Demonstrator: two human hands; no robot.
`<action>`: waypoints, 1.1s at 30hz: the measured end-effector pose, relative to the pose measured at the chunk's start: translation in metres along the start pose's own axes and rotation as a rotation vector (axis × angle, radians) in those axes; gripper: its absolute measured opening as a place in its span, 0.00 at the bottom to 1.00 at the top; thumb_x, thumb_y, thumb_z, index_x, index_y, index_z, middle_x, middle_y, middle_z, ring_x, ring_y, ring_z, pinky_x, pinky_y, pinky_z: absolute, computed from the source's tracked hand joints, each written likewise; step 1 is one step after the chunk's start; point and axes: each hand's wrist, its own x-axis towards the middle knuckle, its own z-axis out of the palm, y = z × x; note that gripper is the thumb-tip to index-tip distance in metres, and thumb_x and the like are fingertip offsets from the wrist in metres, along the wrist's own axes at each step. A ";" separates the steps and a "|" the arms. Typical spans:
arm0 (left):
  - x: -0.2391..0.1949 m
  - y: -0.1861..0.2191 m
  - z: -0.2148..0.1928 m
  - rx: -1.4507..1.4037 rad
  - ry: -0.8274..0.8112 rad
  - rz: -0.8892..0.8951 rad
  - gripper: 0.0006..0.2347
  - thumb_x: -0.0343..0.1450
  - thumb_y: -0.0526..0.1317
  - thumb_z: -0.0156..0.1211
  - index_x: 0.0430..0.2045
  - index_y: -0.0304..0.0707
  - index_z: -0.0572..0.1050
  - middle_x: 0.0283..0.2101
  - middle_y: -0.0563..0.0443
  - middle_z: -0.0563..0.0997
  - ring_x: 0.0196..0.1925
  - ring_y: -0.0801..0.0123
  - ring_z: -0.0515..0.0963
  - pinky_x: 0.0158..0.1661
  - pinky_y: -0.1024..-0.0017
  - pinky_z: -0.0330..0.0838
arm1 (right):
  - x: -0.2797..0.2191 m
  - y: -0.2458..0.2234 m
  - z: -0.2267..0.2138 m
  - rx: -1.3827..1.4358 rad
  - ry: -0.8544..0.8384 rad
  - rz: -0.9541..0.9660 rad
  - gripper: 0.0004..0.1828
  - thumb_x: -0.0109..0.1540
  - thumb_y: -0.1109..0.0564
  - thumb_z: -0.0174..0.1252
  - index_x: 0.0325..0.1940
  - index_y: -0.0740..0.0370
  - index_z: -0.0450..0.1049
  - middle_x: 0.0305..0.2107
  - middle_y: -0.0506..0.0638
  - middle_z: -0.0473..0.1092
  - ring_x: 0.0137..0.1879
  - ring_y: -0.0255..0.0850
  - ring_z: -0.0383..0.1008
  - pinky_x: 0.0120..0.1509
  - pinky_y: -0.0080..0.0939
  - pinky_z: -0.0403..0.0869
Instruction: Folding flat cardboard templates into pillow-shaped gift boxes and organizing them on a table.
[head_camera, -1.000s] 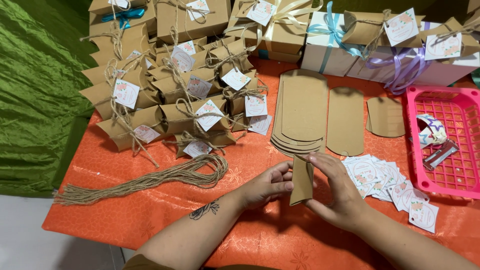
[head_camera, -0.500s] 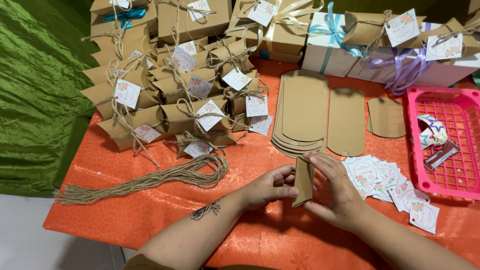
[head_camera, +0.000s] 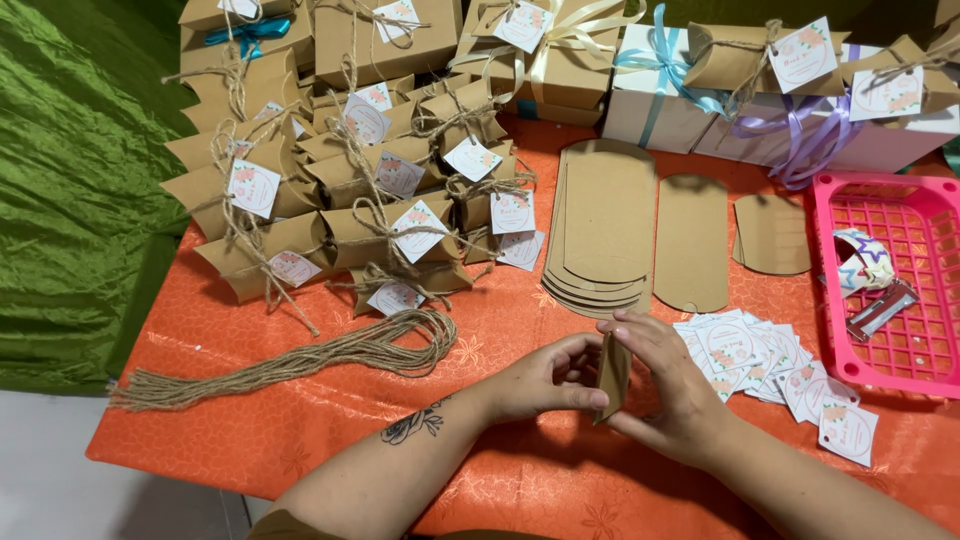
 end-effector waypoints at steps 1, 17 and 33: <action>0.000 0.002 0.000 0.000 0.000 0.000 0.25 0.70 0.42 0.67 0.60 0.38 0.65 0.51 0.52 0.74 0.55 0.71 0.74 0.58 0.74 0.71 | 0.002 -0.002 -0.001 0.000 0.000 0.000 0.50 0.56 0.50 0.73 0.75 0.60 0.52 0.66 0.61 0.64 0.74 0.59 0.64 0.80 0.63 0.64; 0.000 -0.003 0.001 -0.013 -0.009 -0.005 0.25 0.70 0.40 0.67 0.62 0.39 0.64 0.52 0.54 0.74 0.56 0.73 0.74 0.59 0.75 0.71 | 0.003 -0.005 0.002 -0.038 0.022 -0.069 0.50 0.57 0.50 0.74 0.75 0.61 0.52 0.66 0.66 0.60 0.72 0.60 0.67 0.76 0.64 0.68; 0.002 0.007 0.002 0.039 0.189 0.052 0.28 0.70 0.45 0.66 0.63 0.35 0.66 0.56 0.53 0.75 0.57 0.74 0.73 0.57 0.74 0.72 | 0.011 -0.011 -0.004 -0.034 0.012 0.002 0.48 0.56 0.48 0.74 0.72 0.61 0.56 0.63 0.64 0.61 0.70 0.58 0.67 0.75 0.58 0.70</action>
